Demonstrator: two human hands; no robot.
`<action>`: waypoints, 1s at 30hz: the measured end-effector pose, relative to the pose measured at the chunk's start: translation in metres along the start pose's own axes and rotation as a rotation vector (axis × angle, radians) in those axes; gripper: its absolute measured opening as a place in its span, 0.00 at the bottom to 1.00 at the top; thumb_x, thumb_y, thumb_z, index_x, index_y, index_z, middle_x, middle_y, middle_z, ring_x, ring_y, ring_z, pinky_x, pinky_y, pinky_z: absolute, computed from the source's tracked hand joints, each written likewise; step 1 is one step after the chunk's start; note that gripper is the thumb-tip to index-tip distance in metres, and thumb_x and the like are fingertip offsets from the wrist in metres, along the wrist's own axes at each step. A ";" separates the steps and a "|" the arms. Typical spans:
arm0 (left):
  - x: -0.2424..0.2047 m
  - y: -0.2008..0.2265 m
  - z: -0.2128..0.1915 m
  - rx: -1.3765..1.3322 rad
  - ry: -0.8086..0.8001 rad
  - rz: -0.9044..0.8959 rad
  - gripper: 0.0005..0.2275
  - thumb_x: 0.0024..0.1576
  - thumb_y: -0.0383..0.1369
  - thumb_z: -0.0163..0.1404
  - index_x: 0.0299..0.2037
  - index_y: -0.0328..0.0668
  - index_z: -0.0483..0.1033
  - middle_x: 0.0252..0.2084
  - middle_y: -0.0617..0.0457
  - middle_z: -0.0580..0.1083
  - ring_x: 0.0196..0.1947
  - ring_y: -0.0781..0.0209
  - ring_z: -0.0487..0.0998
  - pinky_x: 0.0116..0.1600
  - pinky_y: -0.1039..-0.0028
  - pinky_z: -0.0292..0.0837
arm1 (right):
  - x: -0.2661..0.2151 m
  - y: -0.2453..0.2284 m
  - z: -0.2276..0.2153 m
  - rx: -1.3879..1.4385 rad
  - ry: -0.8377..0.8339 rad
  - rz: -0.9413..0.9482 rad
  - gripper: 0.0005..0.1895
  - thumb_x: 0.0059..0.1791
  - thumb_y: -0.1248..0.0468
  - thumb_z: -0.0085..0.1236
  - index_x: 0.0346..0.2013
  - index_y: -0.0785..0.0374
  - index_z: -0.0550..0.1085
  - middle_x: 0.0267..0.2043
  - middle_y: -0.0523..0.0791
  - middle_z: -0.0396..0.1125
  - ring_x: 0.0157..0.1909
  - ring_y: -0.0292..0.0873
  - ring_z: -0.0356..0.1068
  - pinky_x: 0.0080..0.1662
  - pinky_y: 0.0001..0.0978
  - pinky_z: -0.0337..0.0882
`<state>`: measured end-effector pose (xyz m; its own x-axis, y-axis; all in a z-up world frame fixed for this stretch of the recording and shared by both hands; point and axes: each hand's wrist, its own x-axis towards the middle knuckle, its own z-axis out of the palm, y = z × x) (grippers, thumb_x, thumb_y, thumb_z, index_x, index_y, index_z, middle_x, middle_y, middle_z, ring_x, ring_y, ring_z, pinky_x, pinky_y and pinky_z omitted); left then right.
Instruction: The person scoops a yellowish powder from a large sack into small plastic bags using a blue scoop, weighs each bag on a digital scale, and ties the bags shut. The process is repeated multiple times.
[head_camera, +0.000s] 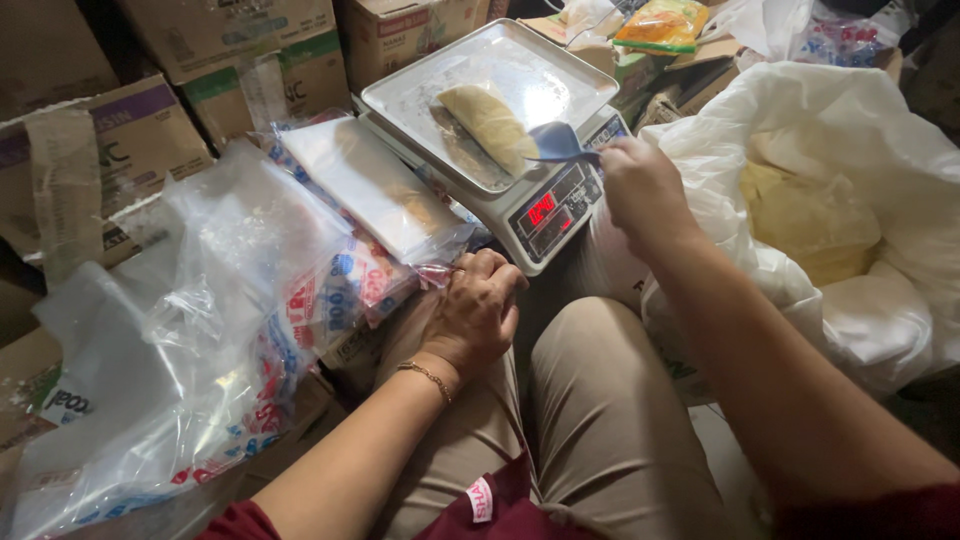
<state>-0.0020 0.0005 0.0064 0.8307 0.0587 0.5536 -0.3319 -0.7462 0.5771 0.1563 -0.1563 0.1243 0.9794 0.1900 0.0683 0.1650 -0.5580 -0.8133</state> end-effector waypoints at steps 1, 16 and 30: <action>0.000 0.000 -0.001 0.001 -0.001 -0.002 0.09 0.48 0.27 0.56 0.39 0.44 0.77 0.45 0.48 0.70 0.52 0.46 0.71 0.59 0.60 0.66 | -0.004 0.004 -0.004 0.162 -0.043 0.144 0.11 0.53 0.59 0.43 0.35 0.60 0.72 0.26 0.44 0.61 0.24 0.45 0.60 0.26 0.39 0.61; 0.000 -0.005 0.008 0.002 0.003 0.037 0.10 0.46 0.26 0.57 0.39 0.44 0.77 0.45 0.48 0.70 0.52 0.46 0.69 0.59 0.60 0.65 | -0.081 0.030 -0.020 0.856 0.097 0.379 0.07 0.55 0.62 0.43 0.42 0.58 0.70 0.28 0.39 0.55 0.24 0.33 0.51 0.26 0.26 0.52; 0.000 0.000 0.002 0.004 -0.028 0.011 0.10 0.47 0.27 0.56 0.39 0.44 0.77 0.45 0.48 0.70 0.52 0.46 0.70 0.59 0.60 0.65 | -0.084 0.034 -0.018 0.792 0.080 0.297 0.12 0.56 0.62 0.40 0.49 0.60 0.72 0.29 0.39 0.56 0.25 0.32 0.52 0.27 0.26 0.54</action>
<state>-0.0007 -0.0007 0.0050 0.8393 0.0323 0.5427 -0.3391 -0.7491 0.5691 0.0816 -0.2058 0.1012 0.9795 0.0509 -0.1951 -0.2009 0.1605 -0.9664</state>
